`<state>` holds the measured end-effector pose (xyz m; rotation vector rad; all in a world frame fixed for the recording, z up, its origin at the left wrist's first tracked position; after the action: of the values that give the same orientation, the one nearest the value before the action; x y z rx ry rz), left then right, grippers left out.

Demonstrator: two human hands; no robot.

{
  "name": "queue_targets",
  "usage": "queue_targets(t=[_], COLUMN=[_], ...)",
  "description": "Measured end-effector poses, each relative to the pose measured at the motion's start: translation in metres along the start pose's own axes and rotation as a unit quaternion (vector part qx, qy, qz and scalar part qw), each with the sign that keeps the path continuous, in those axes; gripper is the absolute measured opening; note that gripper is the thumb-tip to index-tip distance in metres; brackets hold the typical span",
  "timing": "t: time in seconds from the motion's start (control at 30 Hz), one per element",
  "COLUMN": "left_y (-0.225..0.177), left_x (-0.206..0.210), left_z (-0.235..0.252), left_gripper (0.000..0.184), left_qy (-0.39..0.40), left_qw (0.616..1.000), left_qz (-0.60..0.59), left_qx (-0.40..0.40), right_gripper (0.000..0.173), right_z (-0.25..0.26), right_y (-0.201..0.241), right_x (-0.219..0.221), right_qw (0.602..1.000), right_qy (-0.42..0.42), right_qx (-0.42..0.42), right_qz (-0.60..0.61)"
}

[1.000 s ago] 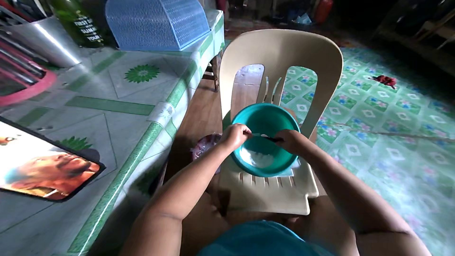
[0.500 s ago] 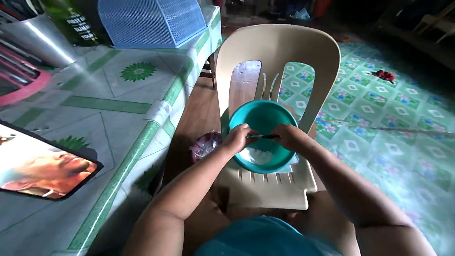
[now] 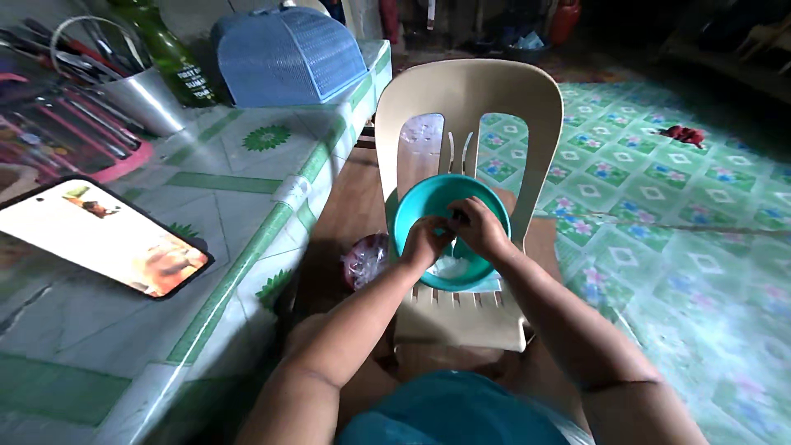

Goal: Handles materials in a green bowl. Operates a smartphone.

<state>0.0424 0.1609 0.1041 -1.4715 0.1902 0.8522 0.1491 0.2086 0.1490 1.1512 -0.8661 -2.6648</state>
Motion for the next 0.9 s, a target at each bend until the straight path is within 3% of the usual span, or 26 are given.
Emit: queue_targets(t=[0.2,0.27,0.37,0.47,0.73,0.83,0.9], left_y=[-0.01,-0.007,0.011,0.029,0.019,0.03,0.036], left_x=[-0.012,-0.013,0.002,0.016,0.018,0.012,0.002], left_z=[-0.001,0.001,0.004,-0.002,0.002,0.0,-0.003], left_gripper=[0.022,0.037,0.07,0.038,0.036,0.07,0.077], left_qy=[-0.06,0.005,0.172,0.24,0.171,0.161,0.142], left_qw=[0.998,0.997,0.982,0.97,0.984,0.985,0.986], left_qz=[-0.011,-0.067,-0.07,-0.001,-0.047,-0.048,0.024], left_qx=[0.018,0.024,-0.018,-0.044,-0.013,-0.047,-0.081], right_gripper=[0.031,0.029,0.027,0.024,0.023,0.023,0.024], right_z=[0.008,0.012,0.021,0.024,0.027,0.024,0.029], right_y=[0.011,0.017,0.023,0.035,0.071,0.08,0.064], right_x=[-0.004,-0.014,-0.033,-0.044,-0.069,-0.078,-0.053], right_qw=[1.0,1.0,0.997,0.991,0.982,0.972,0.982], right_qy=[-0.004,-0.015,-0.021,-0.013,-0.017,-0.074,-0.004], right_qx=[0.001,-0.022,-0.063,-0.117,-0.19,-0.215,-0.17], right_qz=[-0.022,-0.007,0.038,0.066,-0.017,-0.066,-0.082])
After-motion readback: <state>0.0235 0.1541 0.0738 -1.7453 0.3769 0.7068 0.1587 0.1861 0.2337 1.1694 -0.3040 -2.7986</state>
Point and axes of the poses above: each hand's wrist, its own z-axis towards the middle knuckle, its own x-axis out of the palm, y = z × x, the point moved 9 cm from there along z, towards the middle knuckle, and after that the axes turned 13 degrees about -x, right-handed, at the moved point
